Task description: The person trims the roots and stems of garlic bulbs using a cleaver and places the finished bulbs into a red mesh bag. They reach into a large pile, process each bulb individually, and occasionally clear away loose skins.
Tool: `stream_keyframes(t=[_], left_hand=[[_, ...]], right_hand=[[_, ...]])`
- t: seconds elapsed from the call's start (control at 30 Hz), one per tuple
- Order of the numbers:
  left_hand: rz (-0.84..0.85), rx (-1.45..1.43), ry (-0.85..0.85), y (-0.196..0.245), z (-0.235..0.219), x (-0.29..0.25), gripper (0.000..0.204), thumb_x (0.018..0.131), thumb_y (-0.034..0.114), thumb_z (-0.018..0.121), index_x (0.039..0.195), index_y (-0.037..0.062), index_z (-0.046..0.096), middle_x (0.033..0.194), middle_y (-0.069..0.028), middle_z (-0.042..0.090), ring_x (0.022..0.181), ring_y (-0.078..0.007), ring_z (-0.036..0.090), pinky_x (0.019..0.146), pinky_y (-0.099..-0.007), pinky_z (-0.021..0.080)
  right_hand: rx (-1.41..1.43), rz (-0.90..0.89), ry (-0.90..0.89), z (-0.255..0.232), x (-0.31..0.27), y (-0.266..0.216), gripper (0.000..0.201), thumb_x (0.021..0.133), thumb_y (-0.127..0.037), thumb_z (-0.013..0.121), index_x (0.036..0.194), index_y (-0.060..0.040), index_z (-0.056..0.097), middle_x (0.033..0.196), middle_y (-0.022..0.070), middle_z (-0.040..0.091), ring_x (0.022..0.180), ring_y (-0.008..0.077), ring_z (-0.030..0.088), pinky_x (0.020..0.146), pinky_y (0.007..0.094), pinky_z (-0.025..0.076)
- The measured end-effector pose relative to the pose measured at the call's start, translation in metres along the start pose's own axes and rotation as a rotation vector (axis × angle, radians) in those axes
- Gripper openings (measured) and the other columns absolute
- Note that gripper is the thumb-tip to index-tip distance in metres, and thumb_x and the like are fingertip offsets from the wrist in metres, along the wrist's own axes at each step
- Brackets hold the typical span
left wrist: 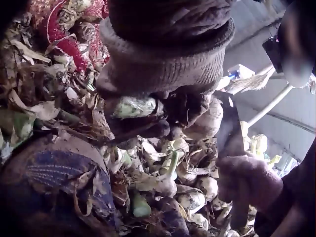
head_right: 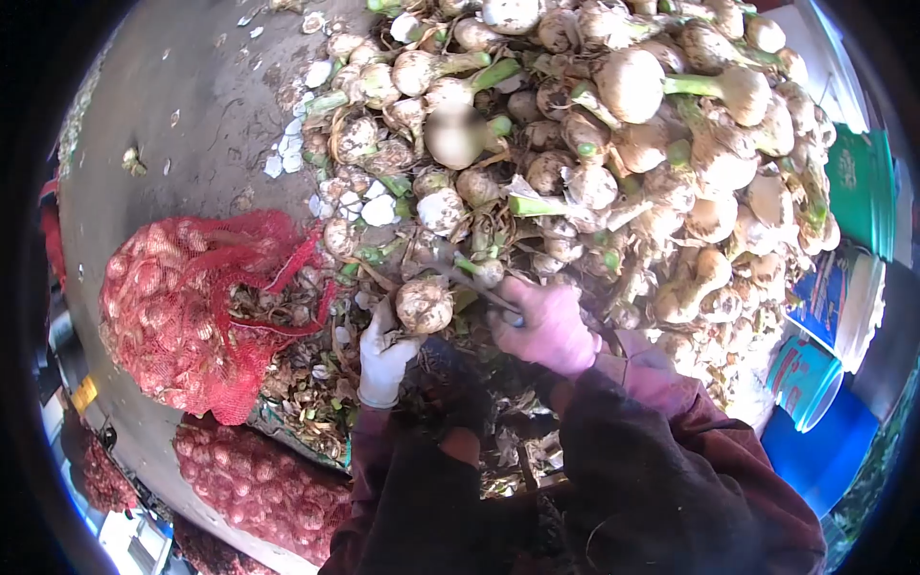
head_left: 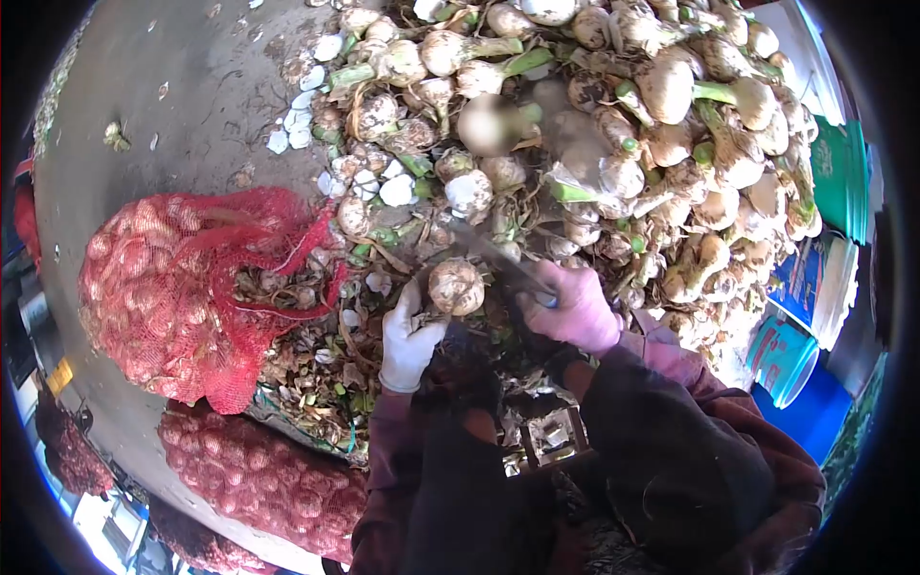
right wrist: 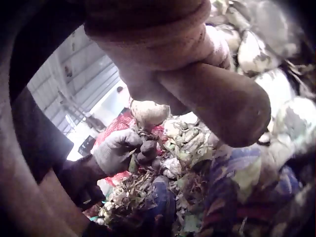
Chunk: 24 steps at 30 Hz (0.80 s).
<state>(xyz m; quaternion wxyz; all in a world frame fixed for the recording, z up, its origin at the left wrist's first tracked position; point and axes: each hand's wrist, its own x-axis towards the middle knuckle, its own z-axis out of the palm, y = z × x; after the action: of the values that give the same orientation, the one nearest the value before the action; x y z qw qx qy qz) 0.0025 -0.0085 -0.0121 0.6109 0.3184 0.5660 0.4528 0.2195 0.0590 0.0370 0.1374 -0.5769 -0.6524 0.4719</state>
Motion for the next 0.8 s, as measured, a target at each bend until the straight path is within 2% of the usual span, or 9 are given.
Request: stream_keyframes(t=[0.07, 0.13, 0.2, 0.23, 0.33, 0.43, 0.53, 0.73, 0.8], left_hand=[[-0.208, -0.165, -0.004, 0.004, 0.001, -0.005, 0.067, 0.069, -0.010, 0.058, 0.132, -0.0038, 0.036, 0.115, -0.0128, 0.055, 0.106, -0.0244, 0.055, 0.093, -0.0359, 0.045], [-0.257, -0.180, -0.053, -0.004, 0.001, -0.005, 0.068, 0.069, -0.007, 0.062, 0.131, -0.0023, 0.035, 0.116, -0.0153, 0.054, 0.104, -0.0286, 0.056, 0.089, -0.0393, 0.048], [-0.166, -0.577, -0.118, -0.006, 0.006, -0.007, 0.054, 0.076, -0.007, 0.062, 0.124, 0.0013, 0.041, 0.114, -0.0111, 0.054, 0.098, -0.0232, 0.057, 0.081, -0.0331, 0.050], [-0.384, -0.932, -0.011, -0.013, 0.007, -0.008, 0.048, 0.083, 0.002, 0.060, 0.127, 0.0033, 0.039, 0.119, -0.0148, 0.050, 0.102, -0.0288, 0.055, 0.079, -0.0395, 0.051], [-0.094, -0.432, -0.202, -0.020, -0.004, -0.011, 0.043, 0.091, 0.016, 0.051, 0.130, 0.0064, 0.035, 0.125, -0.0177, 0.046, 0.106, -0.0331, 0.052, 0.084, -0.0453, 0.050], [-0.076, 0.012, -0.231, -0.022, -0.010, -0.014, 0.045, 0.094, 0.022, 0.044, 0.135, 0.0099, 0.030, 0.127, -0.0189, 0.045, 0.111, -0.0335, 0.050, 0.090, -0.0479, 0.047], [-0.168, -0.359, -0.128, -0.040, -0.019, -0.024, 0.054, 0.092, 0.013, 0.048, 0.140, 0.0115, 0.023, 0.127, -0.0177, 0.044, 0.112, -0.0308, 0.050, 0.092, -0.0457, 0.047], [-0.012, -0.187, -0.036, -0.041, -0.013, -0.046, 0.054, 0.094, 0.019, 0.043, 0.141, 0.0063, 0.019, 0.125, -0.0172, 0.047, 0.107, -0.0289, 0.055, 0.089, -0.0418, 0.050], [-0.129, -0.331, 0.016, -0.002, -0.005, -0.046, 0.052, 0.095, 0.022, 0.042, 0.138, 0.0029, 0.022, 0.122, -0.0177, 0.049, 0.102, -0.0292, 0.057, 0.087, -0.0406, 0.051]], right_hand=[[-0.061, -0.098, -0.025, 0.000, 0.003, -0.005, 0.022, 0.068, -0.016, 0.067, 0.086, -0.0073, 0.057, 0.069, 0.0123, 0.059, 0.065, 0.0305, 0.062, 0.057, 0.0385, 0.049], [-0.425, -0.420, -0.100, 0.000, 0.010, -0.009, 0.028, 0.064, -0.018, 0.066, 0.088, -0.0090, 0.054, 0.072, 0.0098, 0.056, 0.063, 0.0289, 0.060, 0.054, 0.0403, 0.047], [-0.489, -0.471, -0.114, 0.003, 0.009, -0.011, 0.034, 0.061, -0.021, 0.064, 0.091, -0.0090, 0.052, 0.075, 0.0090, 0.055, 0.062, 0.0282, 0.058, 0.053, 0.0405, 0.046], [-0.542, -0.483, -0.117, 0.003, 0.009, -0.014, 0.033, 0.061, -0.021, 0.064, 0.090, -0.0086, 0.052, 0.074, 0.0093, 0.054, 0.062, 0.0279, 0.058, 0.054, 0.0404, 0.046], [-0.589, -0.523, -0.105, 0.011, 0.010, -0.011, 0.035, 0.058, -0.021, 0.066, 0.088, -0.0090, 0.053, 0.072, 0.0077, 0.053, 0.062, 0.0276, 0.056, 0.055, 0.0400, 0.044], [-0.541, -0.564, -0.087, 0.013, 0.009, -0.015, 0.038, 0.055, -0.020, 0.069, 0.088, -0.0094, 0.053, 0.071, 0.0057, 0.051, 0.063, 0.0271, 0.055, 0.055, 0.0392, 0.042], [-0.510, -0.592, -0.085, 0.014, 0.007, -0.018, 0.040, 0.054, -0.019, 0.069, 0.089, -0.0091, 0.053, 0.071, 0.0051, 0.050, 0.066, 0.0262, 0.055, 0.057, 0.0382, 0.043], [-0.573, -0.616, -0.102, 0.019, 0.004, -0.021, 0.036, 0.056, -0.020, 0.065, 0.088, -0.0094, 0.053, 0.072, 0.0043, 0.051, 0.066, 0.0242, 0.055, 0.059, 0.0368, 0.043], [-0.552, -0.627, -0.084, 0.018, 0.005, -0.025, 0.028, 0.060, -0.022, 0.062, 0.083, -0.0096, 0.054, 0.072, 0.0042, 0.052, 0.065, 0.0232, 0.056, 0.059, 0.0365, 0.043]])
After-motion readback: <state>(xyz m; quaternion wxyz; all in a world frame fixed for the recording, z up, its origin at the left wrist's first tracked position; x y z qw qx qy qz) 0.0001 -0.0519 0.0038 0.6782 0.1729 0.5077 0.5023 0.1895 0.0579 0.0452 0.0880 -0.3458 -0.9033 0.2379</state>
